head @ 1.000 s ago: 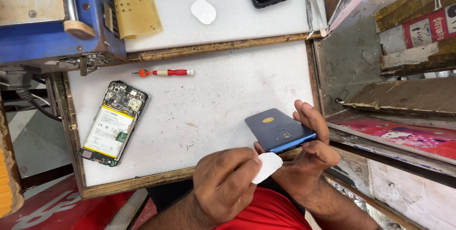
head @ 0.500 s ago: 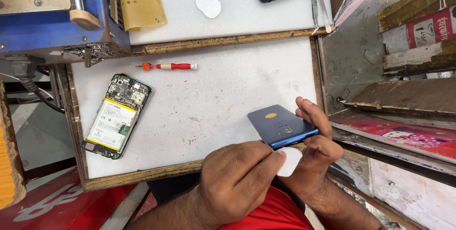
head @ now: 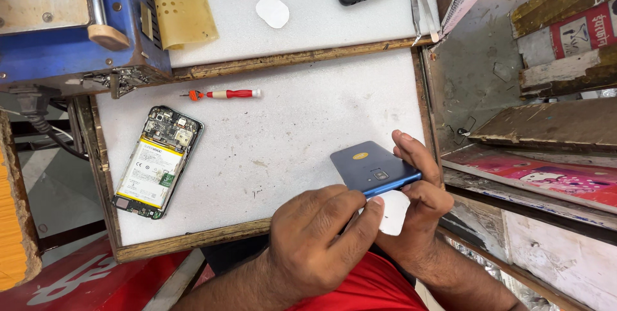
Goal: The person disassembles a smartphone by removing the back cover and internal components. They then wipe the back of a blue smartphone with a white cloth and inspect the screen. The person handles multiple phone parts and tools on a cluttered workbench.
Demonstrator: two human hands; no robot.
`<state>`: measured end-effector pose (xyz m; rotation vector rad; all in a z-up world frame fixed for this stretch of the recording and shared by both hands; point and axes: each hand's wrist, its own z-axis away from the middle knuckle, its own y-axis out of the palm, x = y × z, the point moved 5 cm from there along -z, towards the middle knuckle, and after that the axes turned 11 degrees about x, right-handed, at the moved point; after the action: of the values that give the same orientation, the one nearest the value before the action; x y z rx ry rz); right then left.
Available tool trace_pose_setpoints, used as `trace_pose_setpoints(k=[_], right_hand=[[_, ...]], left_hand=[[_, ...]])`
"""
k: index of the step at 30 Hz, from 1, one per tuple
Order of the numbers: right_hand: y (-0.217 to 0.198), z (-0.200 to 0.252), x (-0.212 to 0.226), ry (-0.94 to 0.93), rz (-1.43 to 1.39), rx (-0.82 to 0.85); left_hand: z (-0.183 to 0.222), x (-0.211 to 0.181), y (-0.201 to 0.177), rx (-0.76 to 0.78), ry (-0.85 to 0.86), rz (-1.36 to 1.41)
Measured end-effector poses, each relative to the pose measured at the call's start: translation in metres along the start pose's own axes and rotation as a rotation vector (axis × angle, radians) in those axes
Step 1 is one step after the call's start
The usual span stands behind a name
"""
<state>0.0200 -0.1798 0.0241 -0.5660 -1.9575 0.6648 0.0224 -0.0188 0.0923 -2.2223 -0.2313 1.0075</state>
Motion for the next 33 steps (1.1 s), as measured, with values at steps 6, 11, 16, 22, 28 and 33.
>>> trace_pose_setpoints(k=[6, 11, 16, 22, 28, 33], right_hand=[[0.002, 0.005, -0.004, 0.012, -0.025, -0.001], [0.000, 0.005, -0.002, -0.003, -0.052, 0.011], [0.001, 0.007, -0.003, 0.008, -0.076, 0.001], [0.002, 0.004, 0.000, 0.021, -0.052, 0.004], [-0.009, -0.001, 0.001, -0.001, -0.080, 0.095], [-0.018, 0.002, -0.006, 0.059, -0.276, 0.078]], left_hand=[[-0.003, -0.007, 0.003, -0.002, 0.007, -0.062], [-0.004, -0.005, 0.001, 0.010, -0.049, -0.011], [0.000, 0.004, -0.001, -0.006, -0.144, 0.116], [0.010, 0.008, 0.002, 0.052, -0.159, 0.154], [0.023, 0.031, 0.017, 0.010, -0.224, 0.156], [0.034, 0.044, 0.035, -0.035, -0.235, 0.139]])
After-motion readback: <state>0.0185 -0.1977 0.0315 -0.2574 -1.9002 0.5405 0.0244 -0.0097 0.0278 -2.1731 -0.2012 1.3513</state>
